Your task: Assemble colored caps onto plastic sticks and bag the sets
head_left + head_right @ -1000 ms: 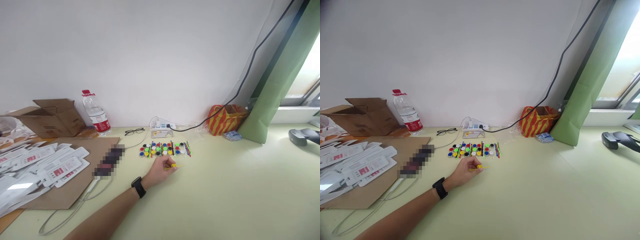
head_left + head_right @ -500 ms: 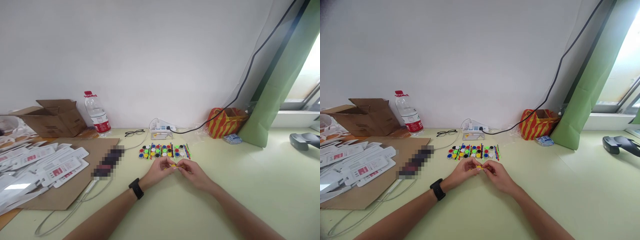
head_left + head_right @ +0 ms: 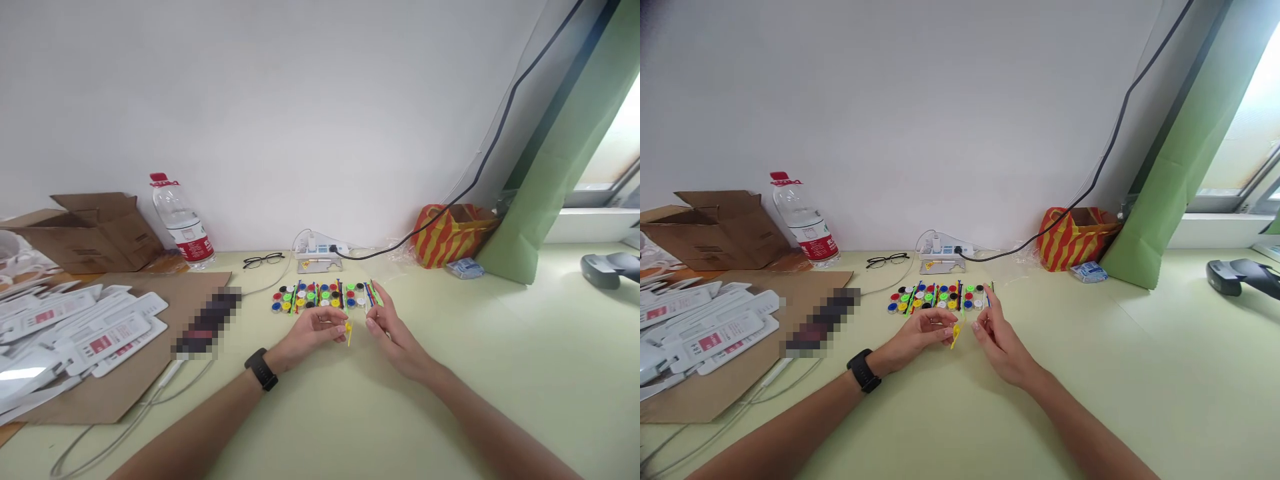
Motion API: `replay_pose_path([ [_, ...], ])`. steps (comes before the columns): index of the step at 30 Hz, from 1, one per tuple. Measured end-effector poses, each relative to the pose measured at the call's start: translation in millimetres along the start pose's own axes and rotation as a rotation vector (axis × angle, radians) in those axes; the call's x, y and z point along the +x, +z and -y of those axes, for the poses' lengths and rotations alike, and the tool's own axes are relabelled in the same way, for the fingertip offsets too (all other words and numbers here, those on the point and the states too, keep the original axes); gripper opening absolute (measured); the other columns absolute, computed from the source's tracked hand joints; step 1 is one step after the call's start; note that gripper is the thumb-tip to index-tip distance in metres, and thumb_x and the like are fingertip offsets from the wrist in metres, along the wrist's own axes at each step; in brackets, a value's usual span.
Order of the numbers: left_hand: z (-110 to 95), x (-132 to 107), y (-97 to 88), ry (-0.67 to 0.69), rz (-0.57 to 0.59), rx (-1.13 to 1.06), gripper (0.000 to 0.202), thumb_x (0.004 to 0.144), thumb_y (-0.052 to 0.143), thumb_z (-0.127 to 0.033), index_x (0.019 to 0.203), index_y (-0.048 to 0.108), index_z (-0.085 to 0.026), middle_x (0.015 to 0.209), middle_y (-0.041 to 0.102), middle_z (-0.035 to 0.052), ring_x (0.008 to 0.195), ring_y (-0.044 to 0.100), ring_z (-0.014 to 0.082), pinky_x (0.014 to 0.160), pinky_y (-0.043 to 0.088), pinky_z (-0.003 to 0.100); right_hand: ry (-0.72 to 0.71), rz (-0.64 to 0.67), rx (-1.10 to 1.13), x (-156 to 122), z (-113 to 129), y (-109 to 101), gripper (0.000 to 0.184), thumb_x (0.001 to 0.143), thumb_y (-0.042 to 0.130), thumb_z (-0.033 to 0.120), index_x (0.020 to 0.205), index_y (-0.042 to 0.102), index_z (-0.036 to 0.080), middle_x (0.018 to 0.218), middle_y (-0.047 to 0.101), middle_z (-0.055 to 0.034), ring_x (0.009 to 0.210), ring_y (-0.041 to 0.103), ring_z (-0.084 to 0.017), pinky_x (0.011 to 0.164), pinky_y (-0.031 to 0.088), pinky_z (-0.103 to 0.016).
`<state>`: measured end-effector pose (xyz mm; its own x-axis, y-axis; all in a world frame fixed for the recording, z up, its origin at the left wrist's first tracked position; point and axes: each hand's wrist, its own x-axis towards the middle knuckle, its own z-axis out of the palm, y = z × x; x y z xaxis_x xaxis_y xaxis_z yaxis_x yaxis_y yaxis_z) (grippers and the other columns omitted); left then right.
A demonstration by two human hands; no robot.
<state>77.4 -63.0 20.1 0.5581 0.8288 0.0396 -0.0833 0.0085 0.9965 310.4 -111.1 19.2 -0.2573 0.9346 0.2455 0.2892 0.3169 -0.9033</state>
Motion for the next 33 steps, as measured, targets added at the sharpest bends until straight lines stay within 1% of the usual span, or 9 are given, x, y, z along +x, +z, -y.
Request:
replay_pose_path([
  [2,0,0,-0.3,-0.002,-0.017,-0.007,0.038,0.077,0.086,-0.039,0.103,0.073,-0.015,0.091,0.071,0.0068,0.080,0.071,0.0180,0.080,0.057,0.033,0.039,0.117,0.054,0,1,-2,0.053,0.104,0.036,0.059,0.089,0.070,0.021,0.070,0.050,-0.0011,0.064,0.044,-0.016,0.063,0.041,-0.030],
  [3,0,0,-0.3,0.003,-0.026,-0.010,0.038,0.076,0.087,-0.039,0.102,0.073,-0.015,0.092,0.071,0.0069,0.080,0.071,0.0181,0.079,0.057,0.033,0.053,0.161,0.081,0,1,-3,0.063,0.104,0.032,0.061,0.067,0.063,0.020,0.063,0.046,-0.0012,0.062,0.042,-0.016,0.062,0.039,-0.031],
  [5,0,0,-0.1,0.013,-0.040,-0.012,0.038,0.075,0.087,-0.040,0.100,0.073,-0.015,0.092,0.071,0.0069,0.079,0.071,0.0181,0.078,0.058,0.033,0.066,0.162,0.136,1,-1,-4,0.069,0.103,0.033,0.064,0.052,0.050,0.020,0.057,0.040,-0.0010,0.059,0.038,-0.016,0.059,0.035,-0.031],
  [9,-1,-1,0.7,0.010,-0.045,0.009,0.039,0.076,0.087,-0.041,0.101,0.073,-0.015,0.090,0.072,0.0066,0.080,0.072,0.0189,0.079,0.058,0.034,0.082,0.040,0.221,3,-3,0,0.048,0.097,0.049,0.065,0.096,0.067,0.021,0.065,0.040,0.0024,0.059,0.036,-0.015,0.056,0.032,-0.029],
  [13,0,-1,0.5,0.019,-0.037,0.021,0.037,0.077,0.086,-0.041,0.101,0.073,-0.015,0.091,0.071,0.0062,0.081,0.072,0.0188,0.080,0.058,0.034,0.091,-0.013,0.175,3,-6,7,0.051,0.096,0.054,0.062,0.131,0.058,0.025,0.070,0.041,0.0036,0.062,0.039,-0.015,0.056,0.034,-0.027],
  [21,3,0,-0.5,0.017,-0.014,-0.023,0.034,0.080,0.085,-0.035,0.104,0.073,-0.015,0.097,0.074,0.0077,0.089,0.071,0.0189,0.088,0.057,0.036,0.029,0.108,0.028,-2,-12,16,0.044,0.100,0.054,0.050,0.136,0.060,0.025,0.075,0.046,0.0024,0.063,0.043,-0.014,0.058,0.038,-0.028],
  [29,4,0,-1.5,0.016,-0.036,-0.027,0.032,0.080,0.085,-0.033,0.103,0.074,-0.014,0.094,0.073,0.0065,0.088,0.071,0.0180,0.086,0.057,0.034,0.019,0.027,0.010,-4,-8,13,0.062,0.102,0.051,0.045,0.157,0.029,0.027,0.080,0.049,0.0028,0.064,0.045,-0.015,0.060,0.039,-0.028],
  [31,3,0,-1.2,0.017,-0.031,-0.021,0.030,0.081,0.085,-0.032,0.102,0.074,-0.014,0.093,0.072,0.0064,0.087,0.070,0.0175,0.084,0.057,0.032,0.006,0.006,-0.021,-4,-5,12,0.055,0.102,0.050,0.047,0.152,0.038,0.027,0.082,0.051,0.0023,0.064,0.044,-0.014,0.060,0.038,-0.027],
  [33,2,0,-1.0,0.023,-0.022,-0.018,0.029,0.081,0.084,-0.032,0.102,0.074,-0.014,0.092,0.072,0.0065,0.087,0.069,0.0169,0.083,0.057,0.031,0.016,0.021,-0.036,-5,-2,11,0.039,0.102,0.048,0.050,0.126,0.062,0.023,0.078,0.052,0.0015,0.063,0.043,-0.014,0.059,0.036,-0.027],
])
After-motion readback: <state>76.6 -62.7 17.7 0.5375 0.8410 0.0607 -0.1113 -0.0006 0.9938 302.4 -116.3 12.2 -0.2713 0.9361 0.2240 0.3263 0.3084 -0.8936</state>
